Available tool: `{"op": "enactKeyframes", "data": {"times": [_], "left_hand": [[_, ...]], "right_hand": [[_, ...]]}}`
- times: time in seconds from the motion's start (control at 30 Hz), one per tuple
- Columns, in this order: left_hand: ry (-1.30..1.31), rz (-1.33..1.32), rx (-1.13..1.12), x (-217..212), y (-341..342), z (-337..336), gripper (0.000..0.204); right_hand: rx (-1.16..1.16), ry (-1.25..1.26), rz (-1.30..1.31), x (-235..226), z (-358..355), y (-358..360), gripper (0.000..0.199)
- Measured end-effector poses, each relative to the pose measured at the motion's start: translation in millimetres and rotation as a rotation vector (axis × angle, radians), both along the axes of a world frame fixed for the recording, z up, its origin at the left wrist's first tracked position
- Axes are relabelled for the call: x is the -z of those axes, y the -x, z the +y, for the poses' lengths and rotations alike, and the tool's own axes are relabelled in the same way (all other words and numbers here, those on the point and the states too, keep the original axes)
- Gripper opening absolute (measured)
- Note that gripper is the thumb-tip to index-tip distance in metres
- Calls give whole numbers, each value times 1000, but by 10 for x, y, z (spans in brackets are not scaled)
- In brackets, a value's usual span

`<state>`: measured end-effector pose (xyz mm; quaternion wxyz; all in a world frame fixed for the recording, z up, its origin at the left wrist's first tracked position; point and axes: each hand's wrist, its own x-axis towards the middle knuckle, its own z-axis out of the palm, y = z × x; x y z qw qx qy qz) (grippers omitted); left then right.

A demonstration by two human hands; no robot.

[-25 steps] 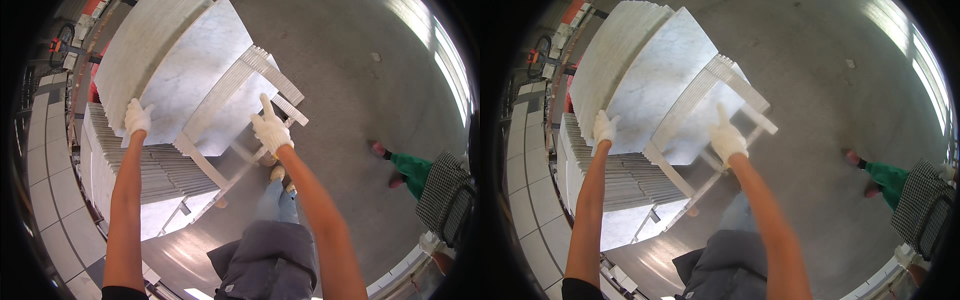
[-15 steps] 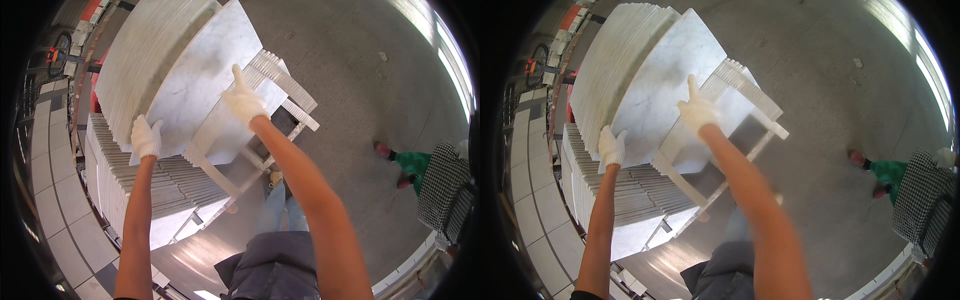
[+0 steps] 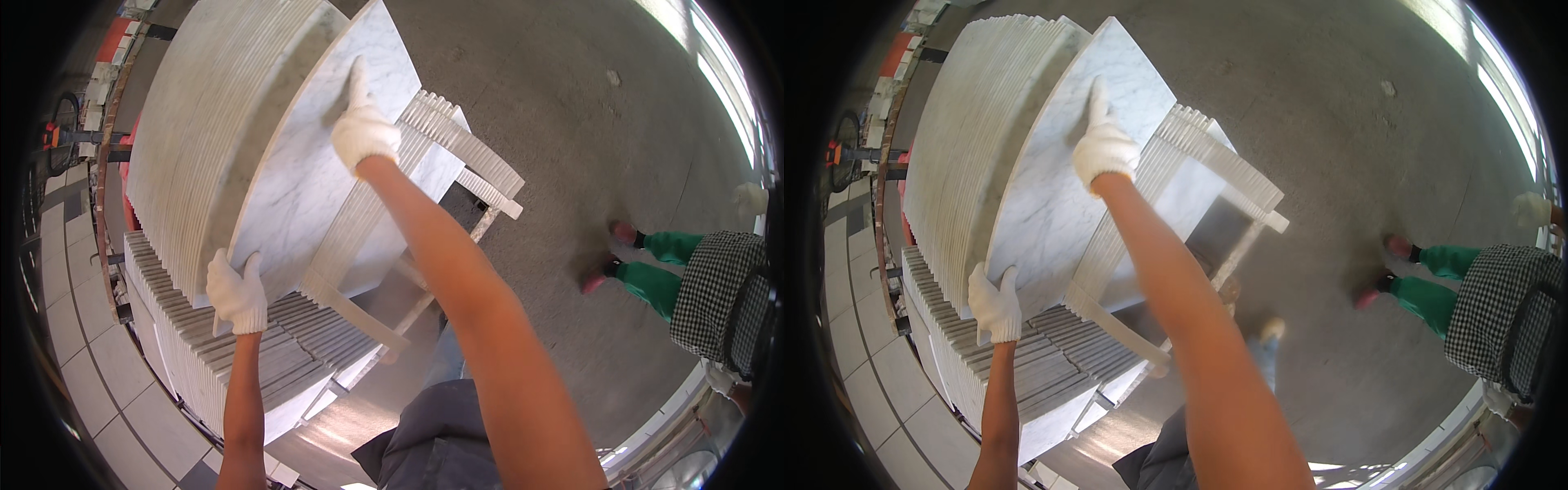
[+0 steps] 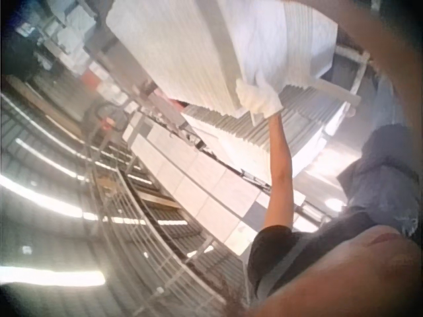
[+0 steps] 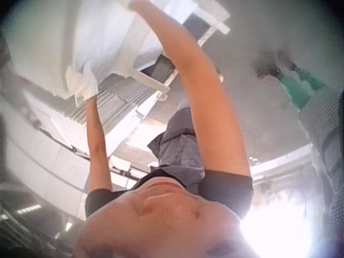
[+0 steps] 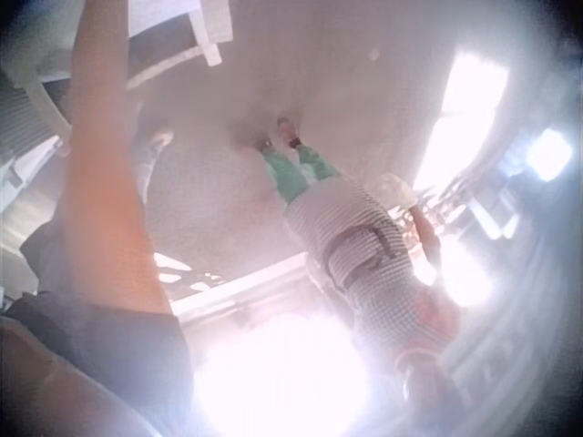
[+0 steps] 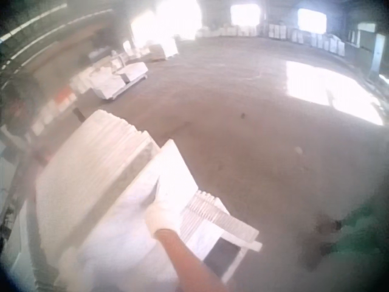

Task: The person picks up large rectangular tiles from a stack and places them on the floor in a staggered pattern. They walk between the stack and the laying area, positioning each tile by hand. Another person is also seen laying tiles nearby.

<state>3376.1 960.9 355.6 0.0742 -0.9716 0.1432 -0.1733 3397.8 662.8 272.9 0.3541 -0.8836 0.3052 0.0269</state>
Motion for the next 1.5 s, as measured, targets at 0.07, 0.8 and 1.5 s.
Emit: {"op": "enactKeyframes", "data": {"times": [0.07,0.8,1.5], "left_hand": [[4,15,2,-3,-24,15,54],[89,134,27,-69,-403,62,50],[65,127,40,-212,-482,48,44]], "right_hand": [[147,-294,18,290,-248,-61,117],[285,-1304,310,1716,2675,4174,39],[725,-1319,563,1040,2558,4938,29]]}}
